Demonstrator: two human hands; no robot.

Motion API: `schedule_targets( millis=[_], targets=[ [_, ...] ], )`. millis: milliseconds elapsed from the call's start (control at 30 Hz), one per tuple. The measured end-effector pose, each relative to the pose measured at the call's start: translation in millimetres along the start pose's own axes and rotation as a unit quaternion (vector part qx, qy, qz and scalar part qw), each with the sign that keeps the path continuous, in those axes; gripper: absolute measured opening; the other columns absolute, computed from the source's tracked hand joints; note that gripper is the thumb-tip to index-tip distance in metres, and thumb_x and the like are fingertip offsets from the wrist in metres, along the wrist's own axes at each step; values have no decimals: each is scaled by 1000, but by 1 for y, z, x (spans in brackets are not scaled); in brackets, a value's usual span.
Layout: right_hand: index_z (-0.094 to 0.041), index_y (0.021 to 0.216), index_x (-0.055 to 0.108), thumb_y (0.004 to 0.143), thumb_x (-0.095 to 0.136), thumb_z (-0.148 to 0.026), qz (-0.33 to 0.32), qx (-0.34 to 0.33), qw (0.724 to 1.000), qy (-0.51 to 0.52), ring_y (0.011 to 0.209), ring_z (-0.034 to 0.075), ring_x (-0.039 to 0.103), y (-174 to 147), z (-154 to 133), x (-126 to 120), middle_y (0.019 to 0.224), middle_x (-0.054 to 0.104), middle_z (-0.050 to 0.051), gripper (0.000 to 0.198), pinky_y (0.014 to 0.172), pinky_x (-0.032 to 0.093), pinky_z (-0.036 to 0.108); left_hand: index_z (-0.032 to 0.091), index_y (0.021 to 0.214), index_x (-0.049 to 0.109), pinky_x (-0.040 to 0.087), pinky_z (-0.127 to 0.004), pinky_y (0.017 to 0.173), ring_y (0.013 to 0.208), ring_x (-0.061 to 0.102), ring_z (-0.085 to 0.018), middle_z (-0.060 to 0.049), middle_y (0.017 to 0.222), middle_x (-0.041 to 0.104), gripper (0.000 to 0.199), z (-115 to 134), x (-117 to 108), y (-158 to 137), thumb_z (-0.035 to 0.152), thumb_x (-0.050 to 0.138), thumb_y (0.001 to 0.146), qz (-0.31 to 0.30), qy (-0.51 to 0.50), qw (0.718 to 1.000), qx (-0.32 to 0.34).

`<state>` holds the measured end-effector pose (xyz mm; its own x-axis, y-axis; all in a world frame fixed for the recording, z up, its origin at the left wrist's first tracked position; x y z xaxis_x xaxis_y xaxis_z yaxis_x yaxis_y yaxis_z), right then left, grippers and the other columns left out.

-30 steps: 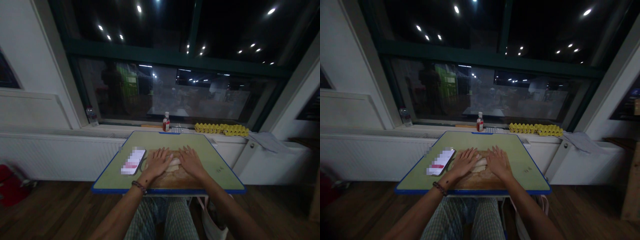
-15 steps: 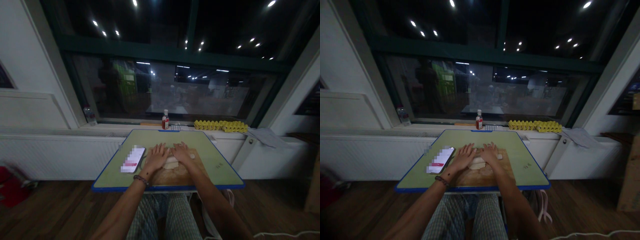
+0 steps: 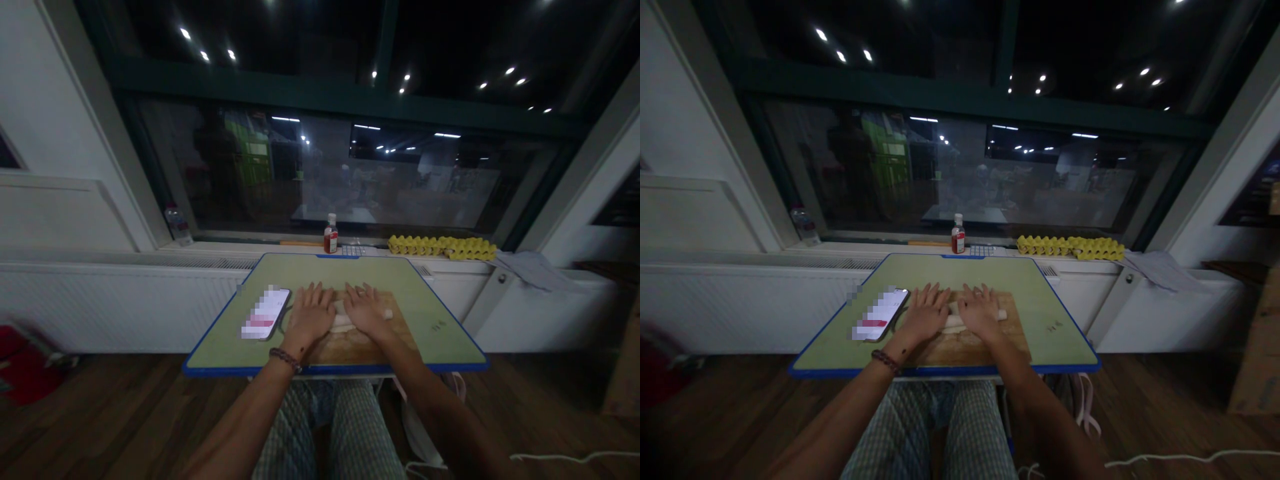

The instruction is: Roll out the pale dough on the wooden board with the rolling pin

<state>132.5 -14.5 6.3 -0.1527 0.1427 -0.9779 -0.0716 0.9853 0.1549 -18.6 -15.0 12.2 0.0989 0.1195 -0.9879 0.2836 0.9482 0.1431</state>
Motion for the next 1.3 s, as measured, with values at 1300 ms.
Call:
schedule_targets(
  millis=[1300],
  targets=[
    [-21,149,38,98,31,-34,-29,-120,992,3,145,20,25,33,13,12,155,33,3,53,120,12,39,17,154,24,8,-56,118,149,13,-31,-12,161,19,61,-3,5,20,36,26,96,-39,-25,998,-35]
  ],
)
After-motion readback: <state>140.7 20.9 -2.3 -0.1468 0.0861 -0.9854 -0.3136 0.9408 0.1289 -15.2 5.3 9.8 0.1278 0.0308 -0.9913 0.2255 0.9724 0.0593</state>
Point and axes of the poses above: each hand's wrist, its own y-axis towards the middle knuckle, its own x-axis out of the palm, z = x × y, the point moved 1 cm from there along y, towards the middle knuckle
